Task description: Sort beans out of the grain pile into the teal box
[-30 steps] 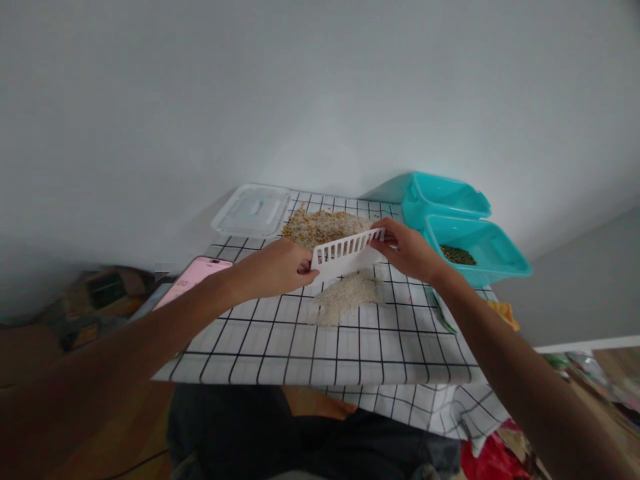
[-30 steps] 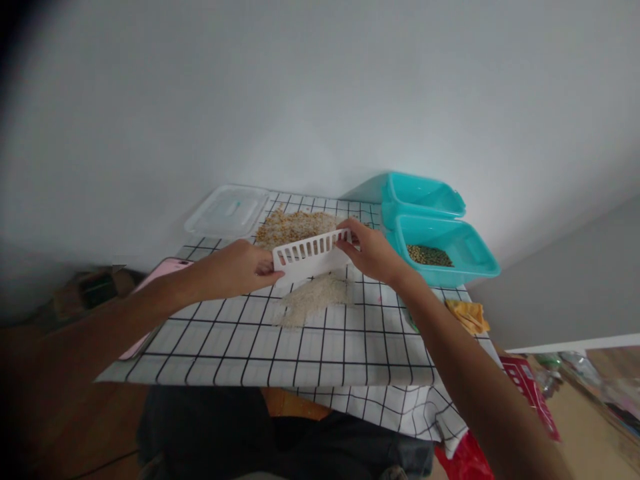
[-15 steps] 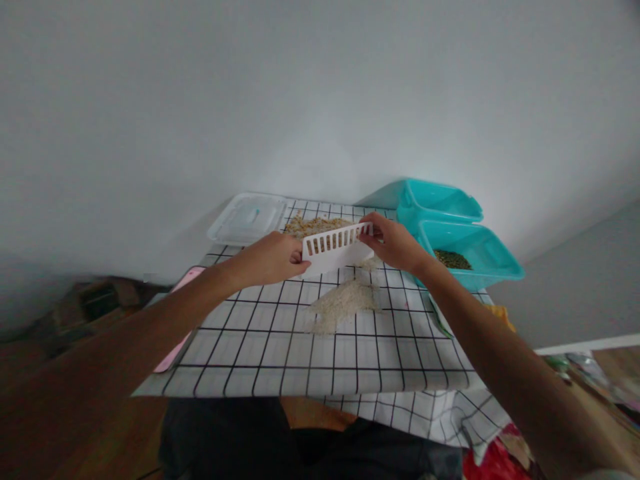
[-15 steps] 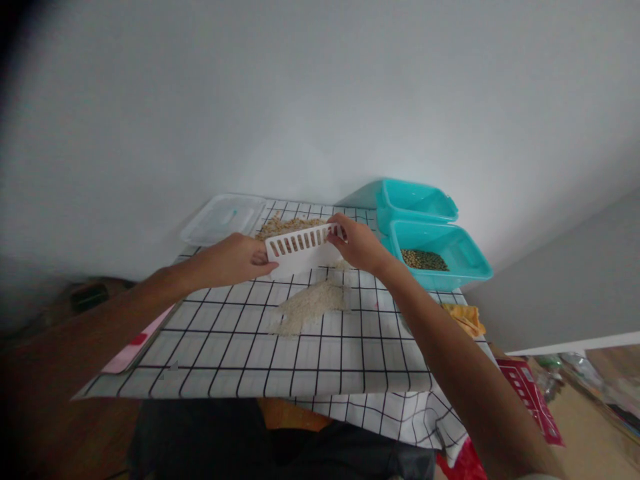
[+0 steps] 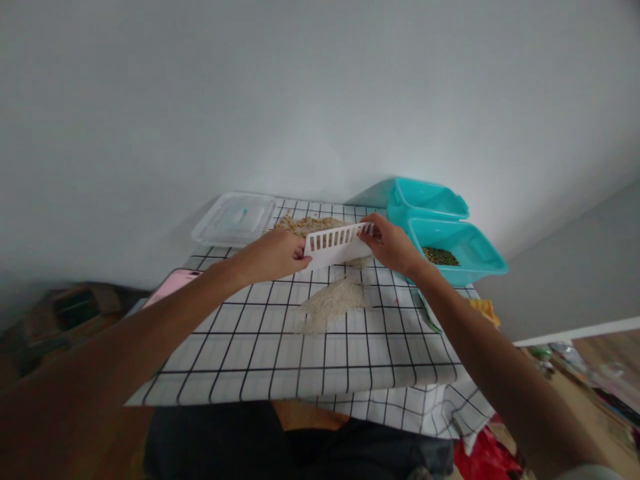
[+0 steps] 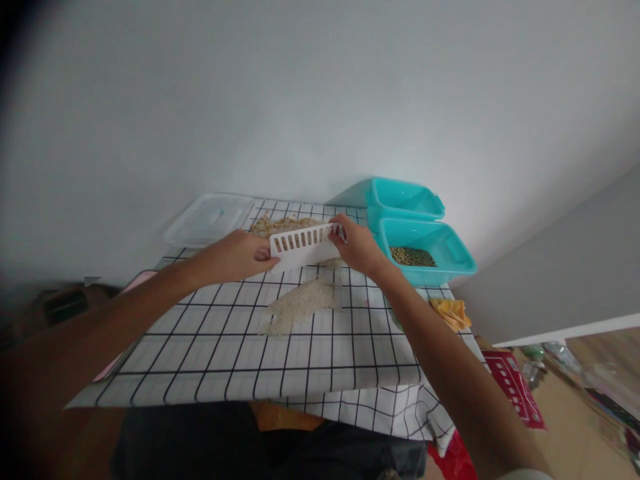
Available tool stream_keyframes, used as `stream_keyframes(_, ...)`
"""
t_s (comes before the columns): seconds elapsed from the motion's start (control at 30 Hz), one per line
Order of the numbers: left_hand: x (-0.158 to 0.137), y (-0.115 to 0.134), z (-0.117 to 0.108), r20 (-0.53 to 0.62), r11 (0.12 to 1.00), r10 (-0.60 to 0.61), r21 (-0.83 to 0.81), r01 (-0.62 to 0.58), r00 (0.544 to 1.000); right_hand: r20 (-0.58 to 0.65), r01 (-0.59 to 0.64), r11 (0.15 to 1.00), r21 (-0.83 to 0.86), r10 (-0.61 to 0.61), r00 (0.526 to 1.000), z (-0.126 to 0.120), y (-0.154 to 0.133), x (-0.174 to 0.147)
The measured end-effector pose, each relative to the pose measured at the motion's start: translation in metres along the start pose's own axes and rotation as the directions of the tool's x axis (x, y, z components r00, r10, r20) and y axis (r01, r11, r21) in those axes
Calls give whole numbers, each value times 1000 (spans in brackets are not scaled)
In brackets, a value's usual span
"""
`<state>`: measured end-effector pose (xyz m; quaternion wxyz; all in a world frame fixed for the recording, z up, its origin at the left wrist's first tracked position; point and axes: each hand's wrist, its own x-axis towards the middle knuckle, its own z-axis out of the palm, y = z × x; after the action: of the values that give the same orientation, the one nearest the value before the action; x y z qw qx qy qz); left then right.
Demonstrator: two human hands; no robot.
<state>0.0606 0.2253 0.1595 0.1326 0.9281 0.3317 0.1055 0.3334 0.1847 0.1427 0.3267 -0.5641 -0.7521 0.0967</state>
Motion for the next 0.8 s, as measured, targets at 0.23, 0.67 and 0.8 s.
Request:
stream_keyframes(0.23, 0, 0, 2, -28, 1000, 9, 7, -9, 1000, -21, 8, 998, -63, -10, 1000, 0, -3, -1)
stream_keyframes(0.67, -2, 0, -2, 15, 999, -9, 43, 8, 1000, 18, -8, 997, -79, 10, 1000, -5, -9, -11)
stream_keyframes(0.8, -8, 3, -2, 29, 999, -6, 52, 4, 1000, 52, -9, 996, -84, 13, 999, -9, -15, -23)
